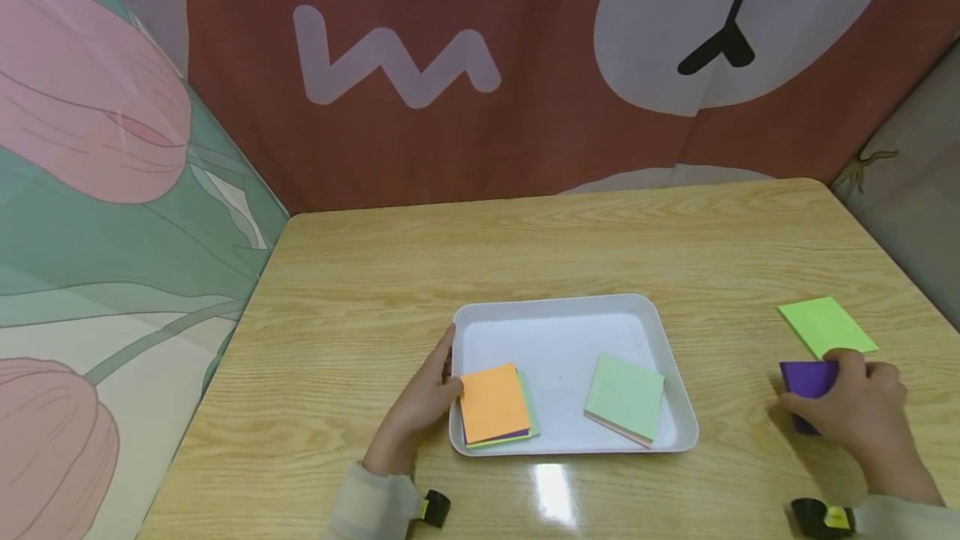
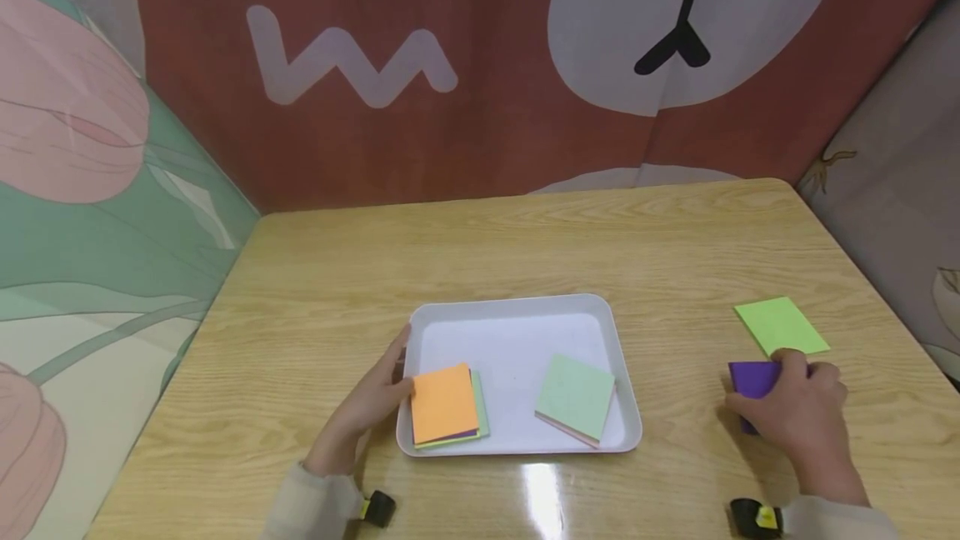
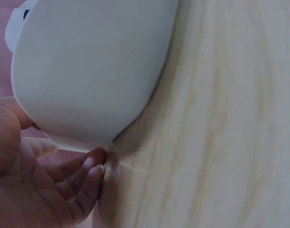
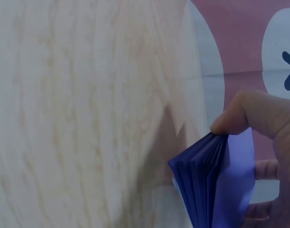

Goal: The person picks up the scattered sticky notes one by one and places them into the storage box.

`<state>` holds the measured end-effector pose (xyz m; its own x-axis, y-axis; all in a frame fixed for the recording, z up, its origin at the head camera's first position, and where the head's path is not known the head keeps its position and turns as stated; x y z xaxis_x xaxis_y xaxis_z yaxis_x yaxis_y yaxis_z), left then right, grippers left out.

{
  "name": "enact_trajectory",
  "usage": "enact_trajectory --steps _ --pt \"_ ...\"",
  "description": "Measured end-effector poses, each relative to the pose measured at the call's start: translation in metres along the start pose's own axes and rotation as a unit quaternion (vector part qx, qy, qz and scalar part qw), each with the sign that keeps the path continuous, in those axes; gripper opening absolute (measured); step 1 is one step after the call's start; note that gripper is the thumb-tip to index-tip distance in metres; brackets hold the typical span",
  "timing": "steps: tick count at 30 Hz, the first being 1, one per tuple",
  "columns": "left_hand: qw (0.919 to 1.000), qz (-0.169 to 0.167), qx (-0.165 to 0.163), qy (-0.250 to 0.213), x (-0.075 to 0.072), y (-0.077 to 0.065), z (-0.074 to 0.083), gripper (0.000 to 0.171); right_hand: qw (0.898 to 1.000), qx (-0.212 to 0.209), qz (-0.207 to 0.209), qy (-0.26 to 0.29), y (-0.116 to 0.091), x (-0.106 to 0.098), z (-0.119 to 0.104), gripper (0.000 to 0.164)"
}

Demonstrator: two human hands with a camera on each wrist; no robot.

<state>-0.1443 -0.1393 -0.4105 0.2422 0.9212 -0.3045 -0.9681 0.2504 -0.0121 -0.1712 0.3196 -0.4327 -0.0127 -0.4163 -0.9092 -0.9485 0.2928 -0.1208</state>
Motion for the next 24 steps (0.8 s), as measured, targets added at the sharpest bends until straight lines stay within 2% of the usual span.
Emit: enact_trajectory --steps 6,24 --pt "1.0 0.0 0.002 0.003 0.0 -0.001 0.001 0.074 1.0 -0.001 0.001 0.004 -0.002 -0.002 -0.004 0.081" --pt "0.9999 -0.006 0.01 0.002 0.0 -0.001 0.001 0.073 0.999 -0.046 0.01 0.027 -0.008 -0.005 -0.024 0.082"
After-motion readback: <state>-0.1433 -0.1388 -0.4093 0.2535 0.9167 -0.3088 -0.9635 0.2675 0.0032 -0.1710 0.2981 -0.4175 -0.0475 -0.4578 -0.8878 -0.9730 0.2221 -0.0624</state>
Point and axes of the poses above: each hand's wrist, its own y-axis towards the middle knuckle, its own x-axis out of the palm, z = x × y, the point moved 6 cm from there along y, towards the middle knuckle, and after that the axes turned 6 degrees about x, right-handed, at the moved point
